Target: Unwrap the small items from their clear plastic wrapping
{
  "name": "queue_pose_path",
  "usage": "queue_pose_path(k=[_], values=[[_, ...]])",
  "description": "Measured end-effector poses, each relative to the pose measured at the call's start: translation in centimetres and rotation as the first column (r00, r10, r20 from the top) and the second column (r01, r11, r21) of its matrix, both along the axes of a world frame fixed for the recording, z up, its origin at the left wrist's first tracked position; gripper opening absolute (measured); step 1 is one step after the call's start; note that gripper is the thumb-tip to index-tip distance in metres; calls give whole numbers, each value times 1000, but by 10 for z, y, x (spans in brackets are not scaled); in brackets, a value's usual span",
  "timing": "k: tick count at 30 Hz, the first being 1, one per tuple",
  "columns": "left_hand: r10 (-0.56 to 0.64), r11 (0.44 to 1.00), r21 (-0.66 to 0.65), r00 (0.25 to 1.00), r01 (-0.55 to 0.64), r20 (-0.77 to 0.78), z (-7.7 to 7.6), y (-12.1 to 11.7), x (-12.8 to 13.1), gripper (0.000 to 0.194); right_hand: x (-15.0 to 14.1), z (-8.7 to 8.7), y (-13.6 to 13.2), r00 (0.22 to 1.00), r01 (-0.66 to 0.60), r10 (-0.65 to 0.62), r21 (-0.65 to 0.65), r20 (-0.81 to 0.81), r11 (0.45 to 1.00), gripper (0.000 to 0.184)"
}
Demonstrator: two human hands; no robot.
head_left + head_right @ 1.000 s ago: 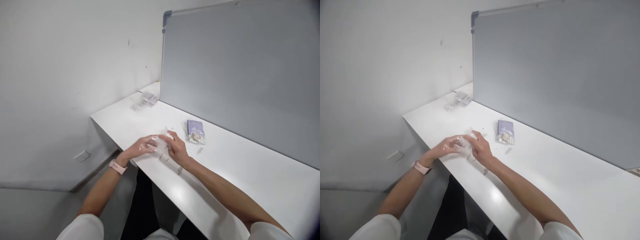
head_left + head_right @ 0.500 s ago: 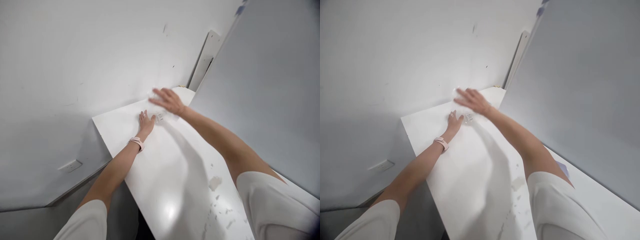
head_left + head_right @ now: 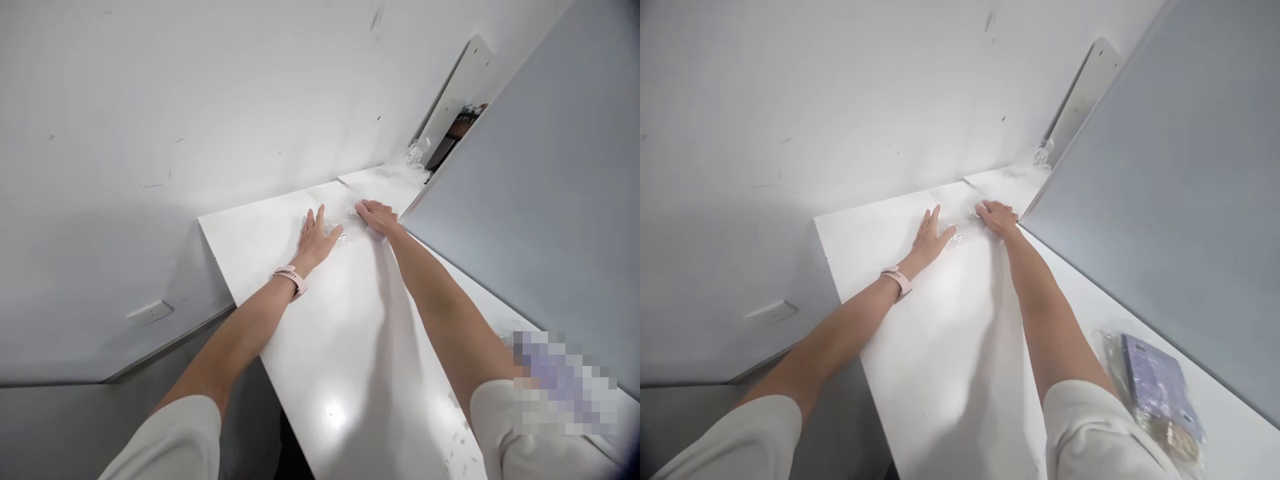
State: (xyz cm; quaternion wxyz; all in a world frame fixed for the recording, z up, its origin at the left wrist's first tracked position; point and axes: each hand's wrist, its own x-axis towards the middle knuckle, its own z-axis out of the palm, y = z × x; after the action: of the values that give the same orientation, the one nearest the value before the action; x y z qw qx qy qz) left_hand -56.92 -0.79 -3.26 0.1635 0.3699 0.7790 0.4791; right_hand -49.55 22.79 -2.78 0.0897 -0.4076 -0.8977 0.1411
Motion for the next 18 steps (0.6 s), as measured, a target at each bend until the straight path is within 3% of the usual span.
queue_pose_path(k=[4,9,11,14,18], values=[[-24,999,-39,997,21,-73,3,-1,-2,79,16,-1,-38,995,-90,90,10,42,996,67],[-181,980,-115,964,161,-197,2,-17,15,60,65,3,-91,999,-42,42,-15,16,999,62],[-253,962,-161,945,222,-208,0,-34,38,57,94,5,-116,1000,-15,15,-34,-2,999,59],[-354,930,-189,909,316,-220,-4,-76,93,58,147,8,-157,1000,6,-8,-62,-30,998,55],[-444,895,-117,880,430,-169,-5,-137,169,57,229,11,-215,998,-8,5,-42,-70,999,55]])
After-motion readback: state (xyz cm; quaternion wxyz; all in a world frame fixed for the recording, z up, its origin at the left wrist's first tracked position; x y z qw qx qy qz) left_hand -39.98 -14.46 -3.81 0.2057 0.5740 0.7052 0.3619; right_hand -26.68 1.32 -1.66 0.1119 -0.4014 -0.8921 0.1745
